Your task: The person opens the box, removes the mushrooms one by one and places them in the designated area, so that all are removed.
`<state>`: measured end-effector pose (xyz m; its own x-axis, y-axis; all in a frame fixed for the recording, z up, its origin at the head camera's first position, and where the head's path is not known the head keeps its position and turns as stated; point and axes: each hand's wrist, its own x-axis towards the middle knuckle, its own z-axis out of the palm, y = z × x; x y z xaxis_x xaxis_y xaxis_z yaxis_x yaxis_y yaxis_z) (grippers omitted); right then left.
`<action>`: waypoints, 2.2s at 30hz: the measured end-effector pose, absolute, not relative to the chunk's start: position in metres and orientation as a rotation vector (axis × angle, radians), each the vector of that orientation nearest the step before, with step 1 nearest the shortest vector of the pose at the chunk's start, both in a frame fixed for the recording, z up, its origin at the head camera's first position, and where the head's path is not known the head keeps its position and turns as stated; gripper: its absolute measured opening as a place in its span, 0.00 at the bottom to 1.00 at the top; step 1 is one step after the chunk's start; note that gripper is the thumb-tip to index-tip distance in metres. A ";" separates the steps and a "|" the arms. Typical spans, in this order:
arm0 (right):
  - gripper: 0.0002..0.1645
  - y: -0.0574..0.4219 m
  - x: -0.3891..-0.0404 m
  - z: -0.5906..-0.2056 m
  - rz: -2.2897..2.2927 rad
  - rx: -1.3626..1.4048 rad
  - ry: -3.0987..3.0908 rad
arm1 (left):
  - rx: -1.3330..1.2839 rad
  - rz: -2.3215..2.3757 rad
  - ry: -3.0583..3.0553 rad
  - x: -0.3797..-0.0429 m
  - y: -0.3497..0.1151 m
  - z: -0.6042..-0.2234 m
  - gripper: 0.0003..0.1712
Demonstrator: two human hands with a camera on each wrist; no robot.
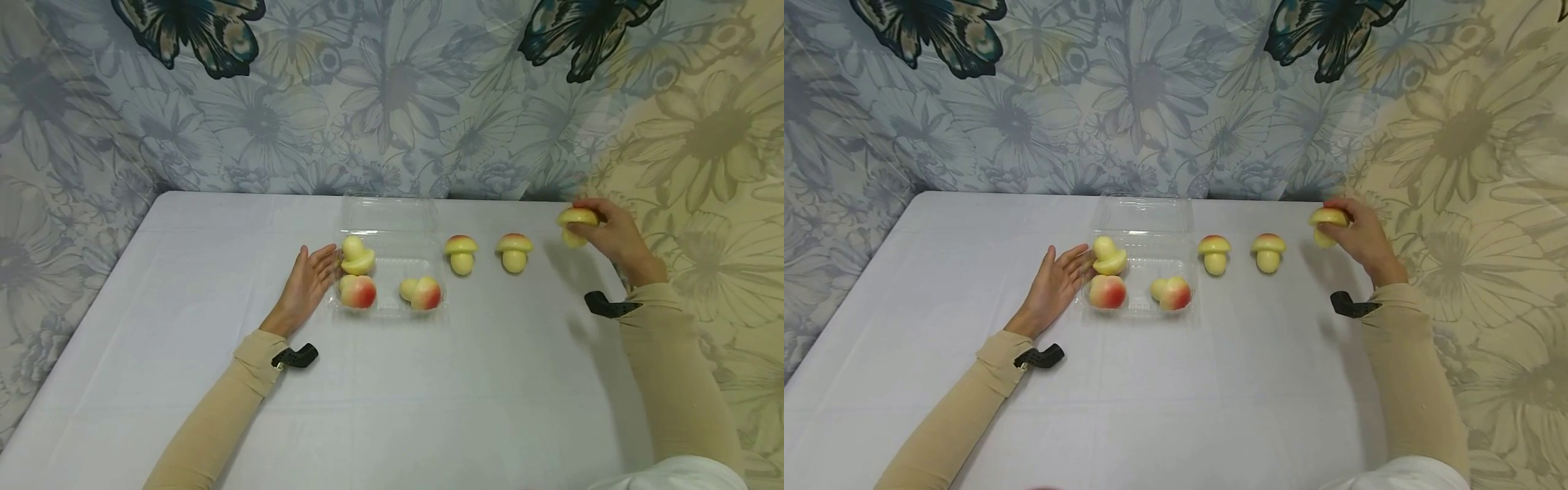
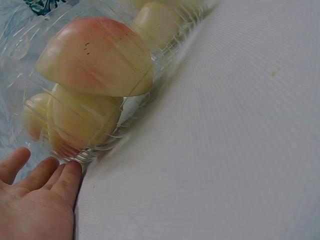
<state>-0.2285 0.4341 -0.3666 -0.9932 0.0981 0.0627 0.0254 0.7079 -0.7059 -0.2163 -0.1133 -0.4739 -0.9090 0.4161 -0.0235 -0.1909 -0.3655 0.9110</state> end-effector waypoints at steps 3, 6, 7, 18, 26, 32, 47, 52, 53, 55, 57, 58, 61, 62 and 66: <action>0.33 0.436 -0.229 -0.370 1.157 -0.089 -2.815 | 0.298 2.305 1.500 -0.216 -0.113 -0.474 0.48; 0.32 0.437 -0.229 -0.374 1.161 -0.090 -2.822 | 0.301 2.305 1.501 -0.216 -0.114 -0.473 0.48; 0.32 0.438 -0.229 -0.375 1.154 -0.093 -2.828 | 0.302 2.305 1.501 -0.216 -0.114 -0.473 0.48; 0.29 0.441 -0.231 -0.390 1.173 -0.069 -2.861 | 0.303 2.307 1.502 -0.216 -0.114 -0.473 0.47; 0.34 0.439 -0.231 -0.397 1.163 -0.118 -2.923 | 0.298 2.306 1.508 -0.217 -0.113 -0.475 0.48; 0.34 0.439 -0.231 -0.401 1.138 -0.115 -2.965 | 0.302 2.302 1.509 -0.217 -0.113 -0.475 0.48; 0.37 0.445 -0.230 -0.411 1.110 -0.154 -3.042 | 0.319 2.293 1.535 -0.215 -0.113 -0.474 0.48; 0.37 0.446 -0.231 -0.414 1.126 -0.153 -3.041 | 0.306 2.296 1.533 -0.215 -0.114 -0.475 0.47; 0.37 0.446 -0.231 -0.414 1.128 -0.154 -3.040 | 0.305 2.296 1.533 -0.215 -0.114 -0.475 0.47; 0.37 0.445 -0.231 -0.415 1.137 -0.153 -3.034 | 0.308 2.294 1.534 -0.216 -0.114 -0.475 0.48; 0.37 0.445 -0.231 -0.415 1.148 -0.145 -3.024 | 0.308 2.297 1.529 -0.216 -0.113 -0.476 0.48; 0.37 0.444 -0.231 -0.415 1.154 -0.138 -3.020 | 0.313 2.297 1.528 -0.217 -0.113 -0.476 0.48; 0.37 0.444 -0.230 -0.415 1.164 -0.133 -3.015 | 0.315 2.304 1.522 -0.218 -0.113 -0.476 0.48; 0.37 0.444 -0.230 -0.415 1.166 -0.137 -3.017 | 0.315 2.306 1.520 -0.218 -0.113 -0.477 0.48; 0.39 0.443 -0.230 -0.414 1.164 -0.166 -3.042 | 0.316 2.306 1.524 -0.219 -0.113 -0.476 0.48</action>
<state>-0.2304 0.4430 -0.4141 -0.9877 0.0518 -0.1478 0.1372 0.7411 -0.6573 -0.2186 -0.1132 -0.4763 -0.9112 0.4119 -0.0102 -0.1709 -0.3553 0.9190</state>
